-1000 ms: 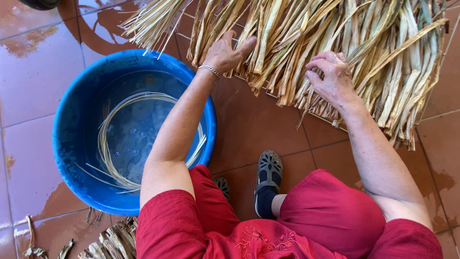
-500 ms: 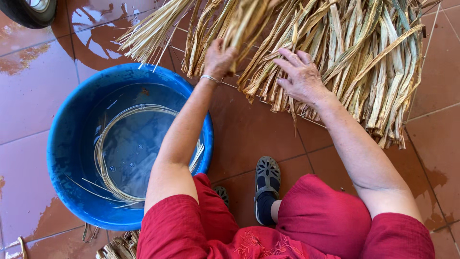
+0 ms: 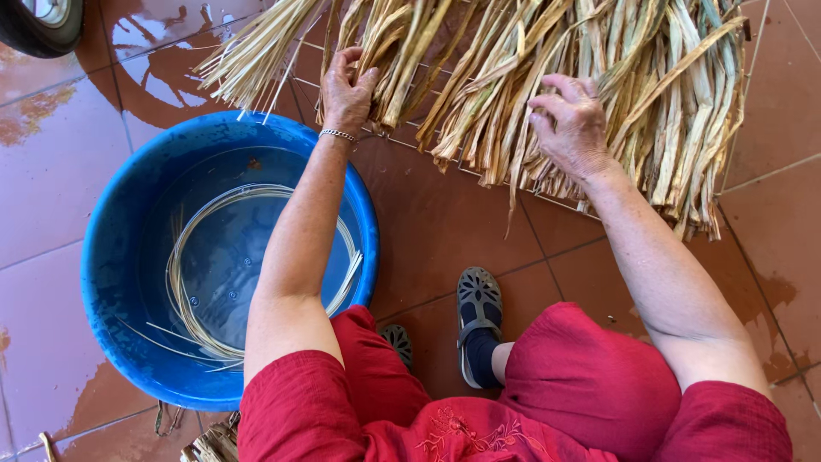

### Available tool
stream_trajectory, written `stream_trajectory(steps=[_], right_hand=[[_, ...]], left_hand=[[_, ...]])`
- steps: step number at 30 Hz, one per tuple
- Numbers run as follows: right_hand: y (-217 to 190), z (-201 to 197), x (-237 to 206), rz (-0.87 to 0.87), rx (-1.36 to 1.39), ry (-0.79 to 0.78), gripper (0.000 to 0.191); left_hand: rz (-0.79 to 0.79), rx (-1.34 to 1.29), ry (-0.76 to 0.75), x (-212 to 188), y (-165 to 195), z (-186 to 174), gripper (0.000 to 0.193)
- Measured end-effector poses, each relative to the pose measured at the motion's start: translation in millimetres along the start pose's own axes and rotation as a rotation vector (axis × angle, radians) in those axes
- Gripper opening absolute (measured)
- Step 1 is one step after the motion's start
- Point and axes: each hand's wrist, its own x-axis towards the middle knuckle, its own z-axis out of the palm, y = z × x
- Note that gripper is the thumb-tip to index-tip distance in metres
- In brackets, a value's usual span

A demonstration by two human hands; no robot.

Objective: The person sits on a tiled floor and repeatedly dips dried plant strips into a blue basin of water, then peels off outer layers by hand. The peeled strips are placed onto a nearby wire rack.

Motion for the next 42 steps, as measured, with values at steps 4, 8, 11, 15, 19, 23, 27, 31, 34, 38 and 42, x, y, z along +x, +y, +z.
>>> stream_trajectory(steps=[4, 8, 11, 15, 19, 23, 27, 31, 34, 38, 42], right_hand=[[15, -13, -17, 0.037, -0.101, 0.036, 0.014], [7, -13, -17, 0.004, -0.175, -0.021, 0.013], [-15, -2, -14, -0.095, -0.313, -0.089, 0.037], [-45, 8, -12, -0.246, -0.501, -0.051, 0.056], [-47, 3, -3, -0.072, -0.281, -0.076, 0.046], [-36, -2, 8, 0.108, -0.05, -0.192, 0.04], [-31, 6, 10, 0.012, -0.085, -0.105, 0.028], [-23, 20, 8, 0.136, 0.052, -0.034, 0.014], [-15, 27, 6, 0.215, 0.109, 0.02, 0.007], [-12, 22, 12, 0.246, 0.14, 0.05, 0.007], [-32, 1, 24, 0.406, 0.538, 0.142, 0.013]], left_hand=[[0.075, 0.657, -0.081, -10, 14, -4, 0.055], [0.392, 0.821, -0.011, -19, 45, 17, 0.042], [0.3, 0.678, -0.342, -36, 72, 52, 0.045], [0.333, 0.695, -0.292, -66, 96, 90, 0.096], [0.166, 0.644, -0.469, -60, 99, 103, 0.097], [0.019, 0.509, -0.557, -34, 78, 104, 0.072], [0.047, 0.257, -0.296, -22, 53, 96, 0.067], [0.132, 0.268, -0.287, -37, 48, 85, 0.06], [0.07, 0.511, -0.489, -44, 66, 72, 0.059], [0.252, 0.905, -0.498, -44, 99, 61, 0.07], [0.495, 0.726, -0.342, -64, 122, 76, 0.038]])
